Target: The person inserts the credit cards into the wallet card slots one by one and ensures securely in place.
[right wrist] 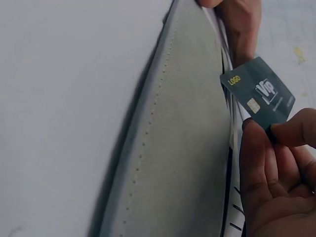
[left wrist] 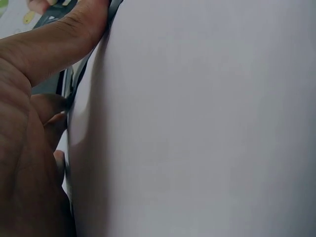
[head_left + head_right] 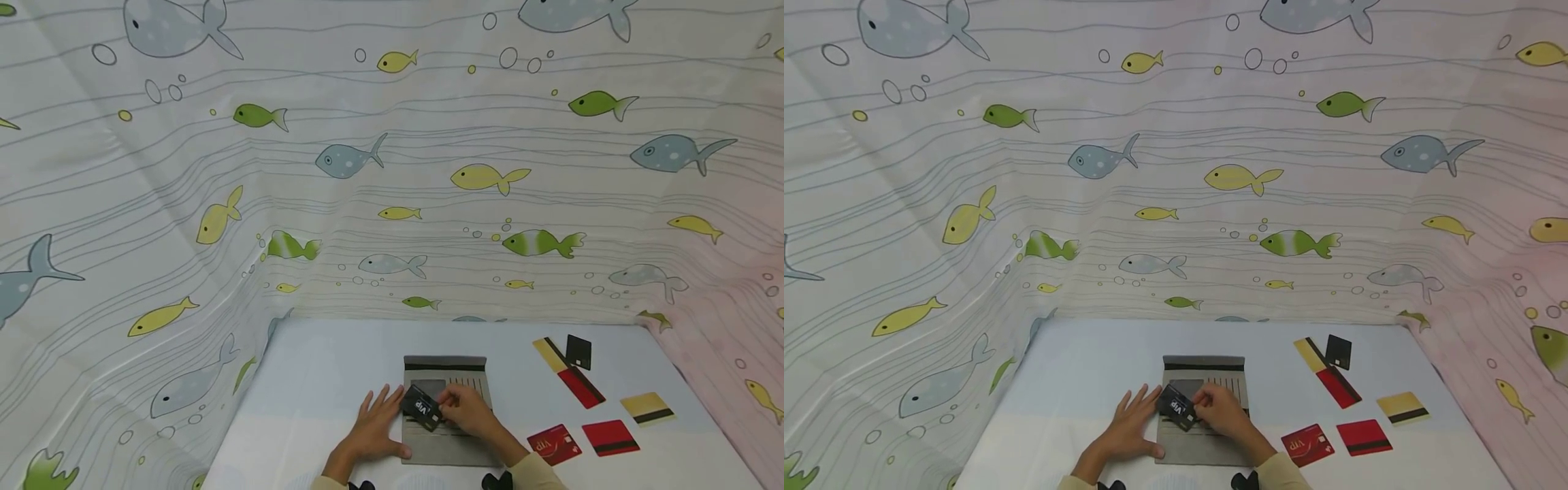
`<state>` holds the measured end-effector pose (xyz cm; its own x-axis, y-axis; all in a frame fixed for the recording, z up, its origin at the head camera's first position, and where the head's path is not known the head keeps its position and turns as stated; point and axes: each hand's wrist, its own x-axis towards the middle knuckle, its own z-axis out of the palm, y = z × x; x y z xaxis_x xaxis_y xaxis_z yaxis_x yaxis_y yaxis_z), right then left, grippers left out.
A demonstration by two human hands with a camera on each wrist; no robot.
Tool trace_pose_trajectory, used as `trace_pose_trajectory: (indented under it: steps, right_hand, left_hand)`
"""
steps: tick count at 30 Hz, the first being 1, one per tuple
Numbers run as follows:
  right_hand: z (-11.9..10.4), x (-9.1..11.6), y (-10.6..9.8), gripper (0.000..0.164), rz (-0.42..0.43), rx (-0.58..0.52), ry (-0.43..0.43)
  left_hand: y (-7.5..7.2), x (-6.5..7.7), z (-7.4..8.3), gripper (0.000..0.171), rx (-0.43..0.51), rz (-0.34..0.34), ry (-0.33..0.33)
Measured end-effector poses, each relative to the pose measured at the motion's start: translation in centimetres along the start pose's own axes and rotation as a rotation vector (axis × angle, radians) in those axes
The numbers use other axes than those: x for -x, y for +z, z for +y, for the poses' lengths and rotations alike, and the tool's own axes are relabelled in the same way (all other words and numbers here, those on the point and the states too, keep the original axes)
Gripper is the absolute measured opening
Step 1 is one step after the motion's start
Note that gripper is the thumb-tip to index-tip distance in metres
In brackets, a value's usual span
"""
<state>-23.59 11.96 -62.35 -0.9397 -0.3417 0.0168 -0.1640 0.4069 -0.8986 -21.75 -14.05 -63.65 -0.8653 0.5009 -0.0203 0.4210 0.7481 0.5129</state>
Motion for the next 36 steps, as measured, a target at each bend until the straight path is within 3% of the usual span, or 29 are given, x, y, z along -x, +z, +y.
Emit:
trace_pose_trajectory:
  steps: [13, 24, 36]
  right_hand:
    - [0.1, 0.2, 0.7, 0.006, 0.01, -0.025, 0.012]
    - [0.1, 0.4, 1.2, 0.005, -0.014, -0.053, 0.053]
    - [0.3, 0.4, 0.4, 0.008, -0.056, -0.04, 0.039]
  left_hand:
    - [0.1, 0.0, -0.1, 0.112, -0.023, -0.012, -0.029]
    - [0.2, 0.2, -0.1, 0.112, -0.015, -0.003, 0.0]
    - [0.0, -0.2, 0.1, 0.113, 0.001, -0.02, -0.031]
